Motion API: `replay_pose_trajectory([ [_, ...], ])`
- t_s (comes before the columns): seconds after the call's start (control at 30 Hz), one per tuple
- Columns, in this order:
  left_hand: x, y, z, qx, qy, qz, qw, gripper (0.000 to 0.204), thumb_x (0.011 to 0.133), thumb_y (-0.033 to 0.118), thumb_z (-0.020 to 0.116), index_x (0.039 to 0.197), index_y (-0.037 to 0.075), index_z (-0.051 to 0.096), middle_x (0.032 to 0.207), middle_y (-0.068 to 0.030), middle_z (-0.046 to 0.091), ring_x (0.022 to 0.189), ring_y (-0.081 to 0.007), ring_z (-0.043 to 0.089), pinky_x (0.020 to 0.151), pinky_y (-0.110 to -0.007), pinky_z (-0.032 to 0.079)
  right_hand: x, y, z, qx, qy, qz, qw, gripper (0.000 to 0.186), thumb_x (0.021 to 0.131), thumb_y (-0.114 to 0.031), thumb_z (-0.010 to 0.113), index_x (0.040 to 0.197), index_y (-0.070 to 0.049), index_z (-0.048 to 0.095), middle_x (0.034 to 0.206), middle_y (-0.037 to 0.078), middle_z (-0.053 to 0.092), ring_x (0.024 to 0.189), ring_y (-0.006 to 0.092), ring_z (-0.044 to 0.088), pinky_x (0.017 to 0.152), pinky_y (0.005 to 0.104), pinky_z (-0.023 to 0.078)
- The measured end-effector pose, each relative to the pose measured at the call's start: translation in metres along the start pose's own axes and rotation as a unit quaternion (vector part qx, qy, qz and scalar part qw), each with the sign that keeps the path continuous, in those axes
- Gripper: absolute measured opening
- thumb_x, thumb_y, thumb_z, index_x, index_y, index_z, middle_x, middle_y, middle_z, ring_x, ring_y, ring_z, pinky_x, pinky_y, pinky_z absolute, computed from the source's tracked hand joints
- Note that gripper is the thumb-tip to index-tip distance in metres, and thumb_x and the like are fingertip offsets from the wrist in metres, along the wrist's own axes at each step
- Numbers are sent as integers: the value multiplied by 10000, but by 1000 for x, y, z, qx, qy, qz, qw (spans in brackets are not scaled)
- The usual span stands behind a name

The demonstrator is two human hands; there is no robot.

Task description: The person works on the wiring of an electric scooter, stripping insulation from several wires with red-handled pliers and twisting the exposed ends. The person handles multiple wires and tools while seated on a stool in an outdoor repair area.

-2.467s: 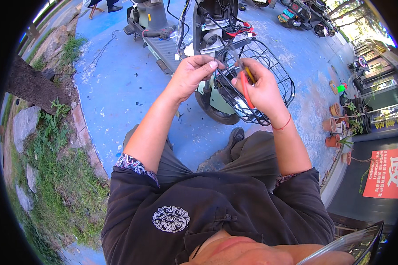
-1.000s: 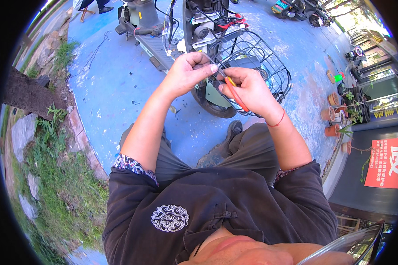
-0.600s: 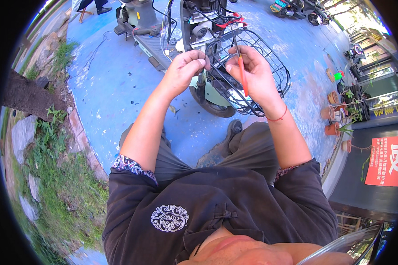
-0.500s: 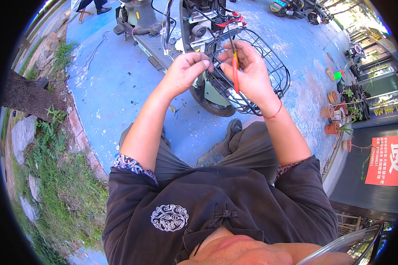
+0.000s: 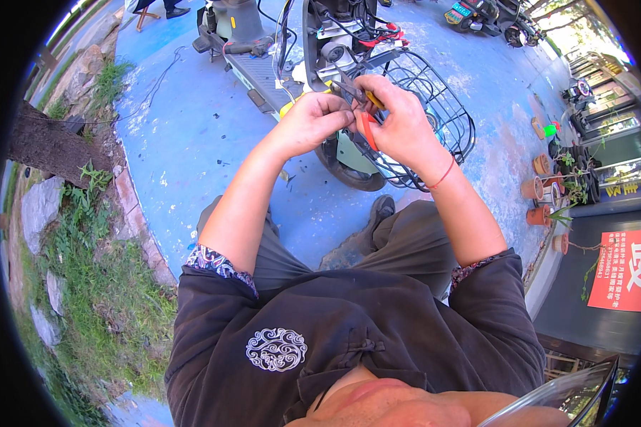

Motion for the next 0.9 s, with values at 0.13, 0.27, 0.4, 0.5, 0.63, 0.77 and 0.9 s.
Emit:
replay_pose_trajectory([
  [0.13, 0, 0, 2, 13, -2, -13, 1000, 231, 985, 132, 633, 1118, -23, 741, 1030, -24, 744, 944, -77, 631, 872, -276, 509, -2, 1, 3, -19, 21, -15, 999, 428, 759, 16, 766, 1156, -57, 624, 869, 97, 666, 766, 249, 683, 700, 349, 574],
  [0.27, 3, -7, 3, 12, -13, -2, 1000, 247, 982, 109, 618, 1155, -22, 737, 1082, -40, 750, 997, -86, 645, 922, -286, 511, -5, -1, 5, -13, 49, -5, 999, 447, 736, 44, 763, 1151, -56, 631, 869, 96, 656, 758, 246, 674, 698, 349, 572],
  [0.4, 7, -7, 3, 13, -4, -1, 1000, 240, 975, 99, 605, 1134, -20, 741, 1076, -37, 748, 991, -88, 646, 926, -283, 508, -5, 2, 8, -16, 77, 7, 997, 433, 737, 53, 744, 1141, -57, 635, 855, 93, 645, 740, 248, 663, 694, 351, 569],
  [0.5, 8, -3, -1, 33, -3, 19, 999, 236, 973, 127, 607, 1104, -18, 740, 1003, -9, 738, 924, -76, 632, 864, -270, 508, -2, 3, 8, -35, 81, 9, 996, 419, 742, 49, 730, 1136, -57, 634, 853, 98, 645, 741, 246, 667, 687, 353, 565],
  [0.63, 7, 11, 3, 40, 14, 18, 999, 238, 963, 162, 619, 1046, -26, 738, 897, 16, 700, 819, -61, 586, 734, -258, 482, 0, 2, 6, -33, 98, 27, 994, 387, 769, 43, 714, 1134, -57, 633, 834, 103, 650, 730, 248, 673, 681, 351, 562],
  [0.77, 0, 14, 1, 0, -9, 23, 1000, 240, 948, 177, 620, 992, -29, 736, 769, 31, 621, 690, -51, 496, 620, -246, 401, 6, 31, -12, -10, 165, 95, 982, 360, 820, 29, 693, 1167, -46, 631, 818, 90, 659, 710, 207, 668, 683, 323, 555],
  [0.9, -5, 13, 0, -95, -26, 4, 995, 250, 946, 187, 617, 929, -45, 711, 671, 46, 503, 601, -54, 390, 569, -240, 319, -1, 41, -44, 182, 127, 137, 965, 358, 892, 34, 660, 1241, -21, 607, 926, 28, 672, 852, 113, 643, 803, 285, 551],
])
Point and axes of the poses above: each hand's wrist, its own x-axis towards the middle knuckle, its own z-axis out of the palm, y = z × x, the point moved 3 cm from there along x, towards the middle knuckle
